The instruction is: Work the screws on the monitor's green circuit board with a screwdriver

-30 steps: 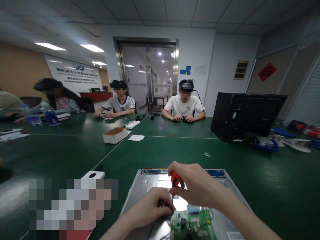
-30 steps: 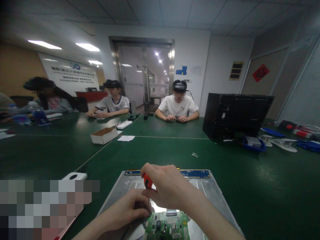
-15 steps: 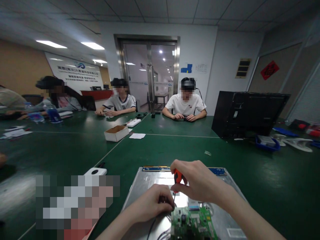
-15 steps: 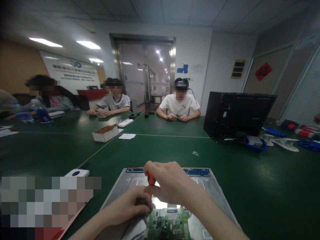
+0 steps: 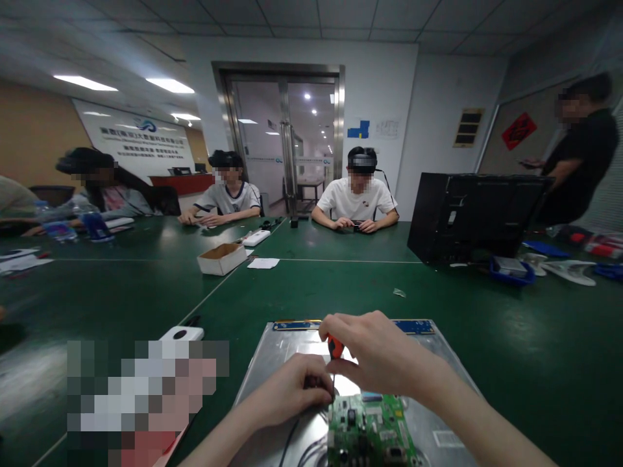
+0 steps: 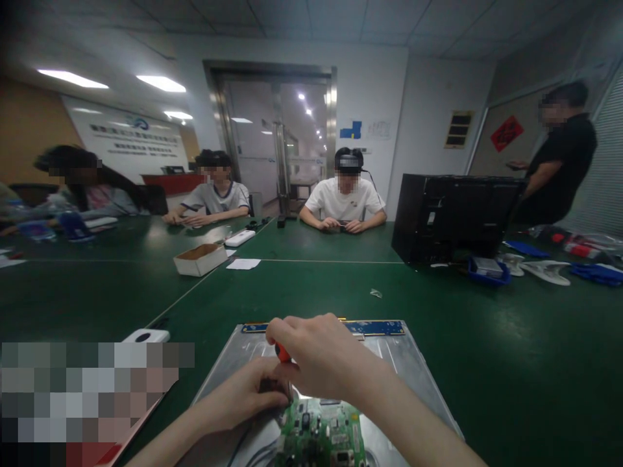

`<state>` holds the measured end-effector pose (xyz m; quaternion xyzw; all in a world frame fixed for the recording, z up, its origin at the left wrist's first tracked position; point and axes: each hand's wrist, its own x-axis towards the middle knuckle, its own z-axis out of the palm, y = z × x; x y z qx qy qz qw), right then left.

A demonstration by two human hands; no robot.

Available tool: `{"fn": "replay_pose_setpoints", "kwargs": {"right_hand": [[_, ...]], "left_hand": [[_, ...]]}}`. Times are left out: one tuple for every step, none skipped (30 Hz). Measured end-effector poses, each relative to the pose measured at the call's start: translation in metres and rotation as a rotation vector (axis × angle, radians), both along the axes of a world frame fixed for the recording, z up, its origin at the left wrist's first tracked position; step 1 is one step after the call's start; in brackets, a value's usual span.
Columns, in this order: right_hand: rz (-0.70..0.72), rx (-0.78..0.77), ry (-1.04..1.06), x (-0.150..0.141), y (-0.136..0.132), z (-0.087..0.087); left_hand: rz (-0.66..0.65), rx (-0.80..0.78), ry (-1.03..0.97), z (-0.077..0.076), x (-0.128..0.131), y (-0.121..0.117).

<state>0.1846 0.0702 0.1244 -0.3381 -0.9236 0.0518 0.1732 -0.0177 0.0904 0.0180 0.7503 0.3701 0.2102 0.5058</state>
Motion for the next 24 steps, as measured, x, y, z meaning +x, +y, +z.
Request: {"fn": "replay_pose_setpoints", "kwargs": {"right_hand": [[0.011,0.004,-0.006,0.000,-0.002,0.002],[0.021,0.008,-0.009,0.000,-0.004,0.003],[0.028,0.014,-0.011,0.000,-0.006,0.004],[0.033,0.020,-0.016,0.000,-0.007,0.006],[0.035,0.027,-0.026,0.001,-0.008,0.007],[0.033,0.035,-0.040,0.001,-0.009,0.007],[0.029,0.043,-0.055,0.000,-0.009,0.008],[0.025,0.048,-0.068,0.000,-0.009,0.009],[0.018,0.051,-0.077,0.000,-0.009,0.009],[0.010,0.053,-0.081,-0.001,-0.009,0.009],[0.001,0.055,-0.081,-0.001,-0.009,0.009],[-0.005,0.058,-0.082,-0.002,-0.008,0.009],[-0.009,0.060,-0.082,-0.002,-0.008,0.009],[-0.012,0.060,-0.083,-0.001,-0.008,0.009],[-0.012,0.059,-0.082,-0.001,-0.008,0.009],[-0.011,0.056,-0.080,0.000,-0.008,0.009],[-0.007,0.050,-0.074,0.002,-0.009,0.010],[0.000,0.044,-0.066,0.003,-0.010,0.010],[0.009,0.037,-0.056,0.005,-0.010,0.011],[0.019,0.031,-0.046,0.006,-0.011,0.012],[0.029,0.023,-0.038,0.007,-0.011,0.012],[0.034,0.018,-0.034,0.008,-0.011,0.013],[0.035,0.013,-0.034,0.009,-0.010,0.013],[0.028,0.014,-0.038,0.009,-0.010,0.013]], "left_hand": [[0.000,-0.002,-0.005,-0.001,0.000,0.000],[0.001,-0.006,-0.010,-0.002,-0.001,0.000],[0.002,-0.012,-0.014,-0.003,-0.001,0.000],[0.003,-0.020,-0.016,-0.004,-0.001,0.001],[0.002,-0.027,-0.017,-0.004,-0.001,0.001],[0.005,-0.030,-0.017,-0.004,-0.001,0.001],[0.005,-0.032,-0.017,-0.003,0.000,0.001],[0.003,-0.034,-0.018,-0.002,0.000,0.000],[0.001,-0.035,-0.018,0.000,0.001,0.000],[0.000,-0.031,-0.018,0.002,0.002,-0.001],[-0.001,-0.026,-0.017,0.004,0.003,-0.002],[-0.001,-0.019,-0.017,0.006,0.003,-0.003],[0.001,-0.008,-0.016,0.008,0.004,-0.003],[0.007,0.006,-0.014,0.010,0.004,-0.004],[0.012,0.020,-0.007,0.011,0.004,-0.004],[0.016,0.035,0.005,0.011,0.004,-0.004],[0.019,0.052,0.022,0.011,0.004,-0.004],[0.020,0.069,0.040,0.010,0.003,-0.003],[0.019,0.082,0.054,0.009,0.002,-0.002],[0.014,0.090,0.063,0.007,0.001,-0.002],[0.009,0.091,0.068,0.006,0.001,-0.001],[0.003,0.087,0.070,0.004,0.000,0.000],[-0.001,0.080,0.070,0.003,0.000,0.000],[-0.002,0.073,0.071,0.003,-0.001,0.000]]}}
